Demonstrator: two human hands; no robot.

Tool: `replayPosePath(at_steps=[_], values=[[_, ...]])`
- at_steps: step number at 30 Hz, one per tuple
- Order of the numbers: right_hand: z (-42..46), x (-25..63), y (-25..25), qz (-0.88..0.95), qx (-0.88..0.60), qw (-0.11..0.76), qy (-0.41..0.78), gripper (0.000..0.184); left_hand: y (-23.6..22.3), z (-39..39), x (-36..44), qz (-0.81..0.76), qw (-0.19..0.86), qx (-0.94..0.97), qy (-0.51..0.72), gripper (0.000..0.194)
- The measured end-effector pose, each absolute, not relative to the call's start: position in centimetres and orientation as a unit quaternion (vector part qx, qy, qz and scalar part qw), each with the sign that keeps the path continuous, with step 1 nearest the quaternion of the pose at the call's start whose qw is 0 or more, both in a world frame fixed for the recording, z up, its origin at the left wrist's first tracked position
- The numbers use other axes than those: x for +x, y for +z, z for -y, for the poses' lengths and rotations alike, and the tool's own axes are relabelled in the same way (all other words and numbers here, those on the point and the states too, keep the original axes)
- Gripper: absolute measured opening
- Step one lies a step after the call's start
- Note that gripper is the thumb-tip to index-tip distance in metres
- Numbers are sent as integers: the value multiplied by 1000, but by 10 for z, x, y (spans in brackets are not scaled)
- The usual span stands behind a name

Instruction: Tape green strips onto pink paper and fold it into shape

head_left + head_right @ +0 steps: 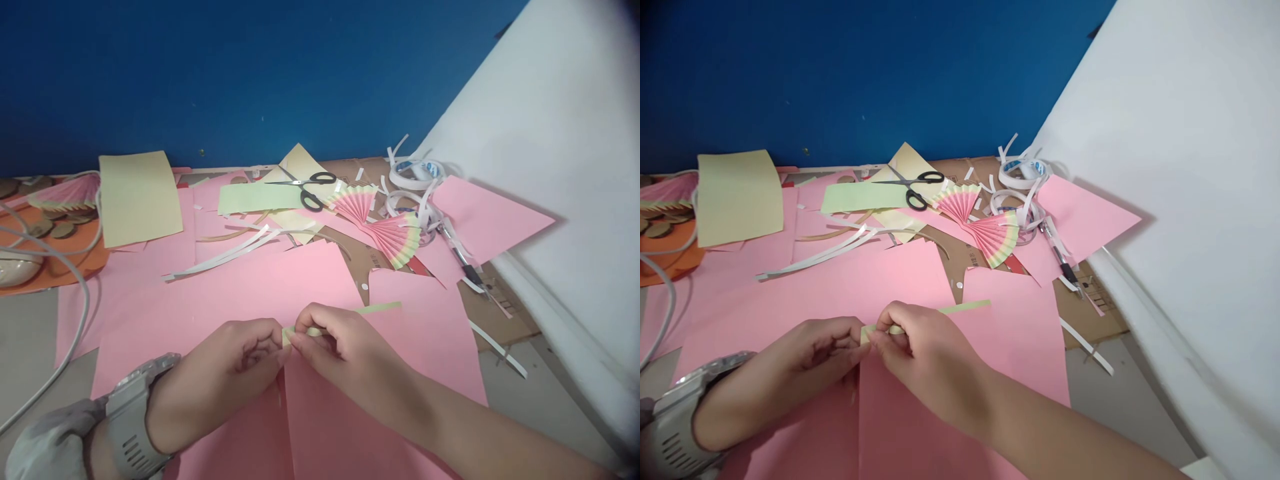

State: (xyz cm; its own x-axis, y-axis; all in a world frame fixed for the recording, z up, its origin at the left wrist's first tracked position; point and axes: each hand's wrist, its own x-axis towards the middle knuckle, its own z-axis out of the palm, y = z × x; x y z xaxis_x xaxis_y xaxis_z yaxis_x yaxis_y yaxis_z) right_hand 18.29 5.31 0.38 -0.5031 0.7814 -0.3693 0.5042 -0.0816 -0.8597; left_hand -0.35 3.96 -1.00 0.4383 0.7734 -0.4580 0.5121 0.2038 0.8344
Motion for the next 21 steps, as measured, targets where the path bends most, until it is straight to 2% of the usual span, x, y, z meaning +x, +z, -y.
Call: replayPosePath(at_steps=[11,21], values=[[-52,183,1,671,-486,125,546,14,-11,-40,-4,-517,572,626,114,24],[-52,184,2,676,-486,126,539,19,-11,-38,-4,-521,570,626,110,23]])
